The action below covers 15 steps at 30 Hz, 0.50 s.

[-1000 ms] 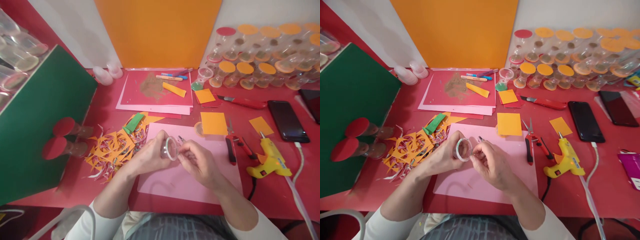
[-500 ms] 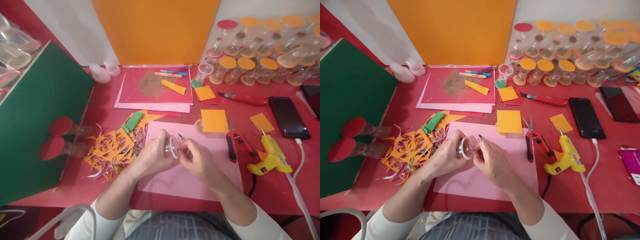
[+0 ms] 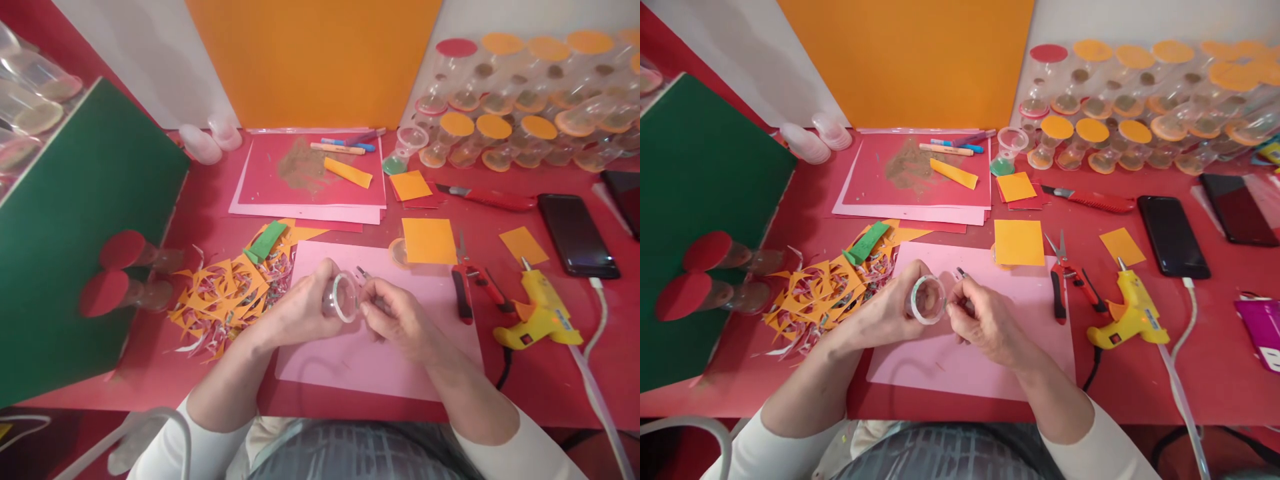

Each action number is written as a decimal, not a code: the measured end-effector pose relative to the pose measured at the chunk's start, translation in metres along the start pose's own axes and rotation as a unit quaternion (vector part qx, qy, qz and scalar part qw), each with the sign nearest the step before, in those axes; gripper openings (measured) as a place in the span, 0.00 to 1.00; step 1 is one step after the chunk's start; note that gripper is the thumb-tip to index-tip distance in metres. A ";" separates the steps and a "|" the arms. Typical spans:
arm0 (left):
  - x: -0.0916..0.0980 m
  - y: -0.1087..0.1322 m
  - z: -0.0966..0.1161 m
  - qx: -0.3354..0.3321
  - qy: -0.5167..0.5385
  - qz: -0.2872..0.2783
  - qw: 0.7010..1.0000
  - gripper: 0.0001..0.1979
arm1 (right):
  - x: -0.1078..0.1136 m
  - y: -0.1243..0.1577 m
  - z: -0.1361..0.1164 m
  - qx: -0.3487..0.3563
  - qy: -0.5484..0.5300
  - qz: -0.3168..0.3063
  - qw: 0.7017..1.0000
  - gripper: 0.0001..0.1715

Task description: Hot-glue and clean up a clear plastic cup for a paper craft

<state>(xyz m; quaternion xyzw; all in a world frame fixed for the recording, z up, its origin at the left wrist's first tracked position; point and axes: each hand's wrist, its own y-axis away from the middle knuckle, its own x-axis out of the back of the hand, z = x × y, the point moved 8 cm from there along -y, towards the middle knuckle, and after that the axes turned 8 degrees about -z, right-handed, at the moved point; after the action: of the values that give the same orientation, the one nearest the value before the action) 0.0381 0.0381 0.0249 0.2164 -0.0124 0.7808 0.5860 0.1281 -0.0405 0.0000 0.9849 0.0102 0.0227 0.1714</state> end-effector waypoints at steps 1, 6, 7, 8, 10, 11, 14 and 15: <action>0.000 0.000 0.000 -0.002 0.002 -0.001 1.000 0.16 | 0.000 0.000 0.000 -0.003 -0.003 -0.002 1.000 0.07; 0.002 -0.001 -0.002 0.009 0.003 0.004 1.000 0.16 | 0.004 0.001 -0.001 0.020 -0.020 0.011 1.000 0.08; 0.002 -0.001 -0.003 0.009 0.003 0.001 1.000 0.16 | 0.005 0.001 -0.002 0.037 -0.034 0.013 0.999 0.08; 0.001 -0.001 -0.003 0.008 0.003 -0.001 1.000 0.16 | 0.005 0.002 -0.003 0.057 -0.048 0.010 0.997 0.07; 0.001 -0.001 -0.004 0.004 0.003 -0.007 1.000 0.16 | 0.004 0.003 -0.006 0.093 -0.060 -0.011 0.994 0.06; 0.001 -0.001 -0.005 0.003 0.005 -0.012 1.000 0.16 | 0.002 0.003 -0.008 0.107 -0.055 -0.029 0.992 0.09; -0.002 -0.001 -0.008 0.006 0.014 -0.037 0.999 0.18 | -0.004 0.003 -0.009 0.114 -0.010 -0.072 0.991 0.11; -0.003 -0.001 -0.008 0.008 0.016 -0.047 0.999 0.18 | -0.005 0.003 -0.008 0.108 -0.001 -0.077 0.991 0.09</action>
<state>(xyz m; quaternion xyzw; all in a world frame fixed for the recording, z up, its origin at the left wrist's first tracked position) 0.0369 0.0376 0.0159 0.2088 0.0139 0.7557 0.6206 0.1225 -0.0406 0.0085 0.9939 0.0886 0.0077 0.0654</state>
